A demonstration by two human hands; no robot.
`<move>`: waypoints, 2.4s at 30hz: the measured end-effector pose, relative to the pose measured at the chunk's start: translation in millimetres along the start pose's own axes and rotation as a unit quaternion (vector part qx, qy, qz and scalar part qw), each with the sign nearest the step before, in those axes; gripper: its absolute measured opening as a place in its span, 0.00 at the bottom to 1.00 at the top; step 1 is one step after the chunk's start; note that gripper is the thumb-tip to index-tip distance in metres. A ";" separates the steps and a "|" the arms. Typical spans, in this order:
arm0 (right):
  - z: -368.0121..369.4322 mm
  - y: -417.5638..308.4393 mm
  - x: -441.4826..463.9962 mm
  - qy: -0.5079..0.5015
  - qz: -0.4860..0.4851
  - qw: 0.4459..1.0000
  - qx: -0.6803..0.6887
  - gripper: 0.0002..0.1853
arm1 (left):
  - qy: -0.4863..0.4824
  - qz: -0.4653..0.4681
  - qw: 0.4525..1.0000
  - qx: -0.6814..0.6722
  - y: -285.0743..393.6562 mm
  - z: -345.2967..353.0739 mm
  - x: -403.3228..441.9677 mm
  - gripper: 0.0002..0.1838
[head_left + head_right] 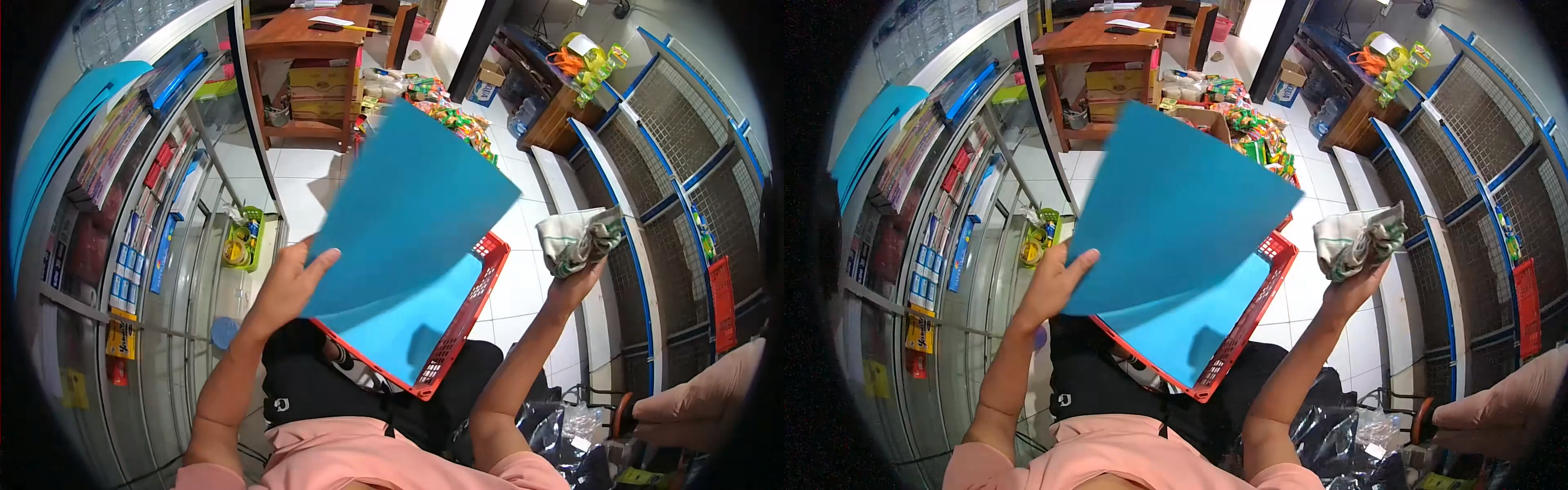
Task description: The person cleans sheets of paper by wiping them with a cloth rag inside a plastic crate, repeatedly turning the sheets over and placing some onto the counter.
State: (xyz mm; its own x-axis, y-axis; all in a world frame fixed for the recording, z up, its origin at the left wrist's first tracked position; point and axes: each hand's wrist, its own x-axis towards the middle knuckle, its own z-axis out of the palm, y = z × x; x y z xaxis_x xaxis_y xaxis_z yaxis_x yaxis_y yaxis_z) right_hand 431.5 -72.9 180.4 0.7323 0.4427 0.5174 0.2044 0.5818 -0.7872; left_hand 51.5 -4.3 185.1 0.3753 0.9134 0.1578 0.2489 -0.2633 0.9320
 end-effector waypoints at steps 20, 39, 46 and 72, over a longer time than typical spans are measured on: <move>91.4 122.2 -259.5 -0.621 0.037 0.704 -0.343 0.35 | 0.093 0.021 0.951 0.293 -170.3 46.8 -15.6 0.22; 70.3 127.9 -271.0 -0.553 0.089 0.662 -0.497 0.30 | 0.127 -0.146 0.980 -0.038 -179.2 55.5 -21.6 0.25; 111.1 130.6 -267.7 -0.578 0.062 0.794 -0.177 0.28 | 0.018 -0.299 0.866 -0.401 -187.7 30.2 -21.9 0.26; 10.6 202.7 -188.7 -0.402 0.027 0.666 -0.628 0.33 | -0.193 0.396 0.666 -0.602 140.4 36.2 -22.2 0.06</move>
State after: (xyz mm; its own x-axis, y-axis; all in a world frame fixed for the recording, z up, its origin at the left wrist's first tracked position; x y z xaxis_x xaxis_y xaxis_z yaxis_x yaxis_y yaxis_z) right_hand 327.9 -31.3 -73.3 0.2794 0.9557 0.0922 0.9435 -0.2555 -0.2109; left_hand 110.4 -72.8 300.7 0.2224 0.4272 0.8764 -0.9727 0.0363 0.2291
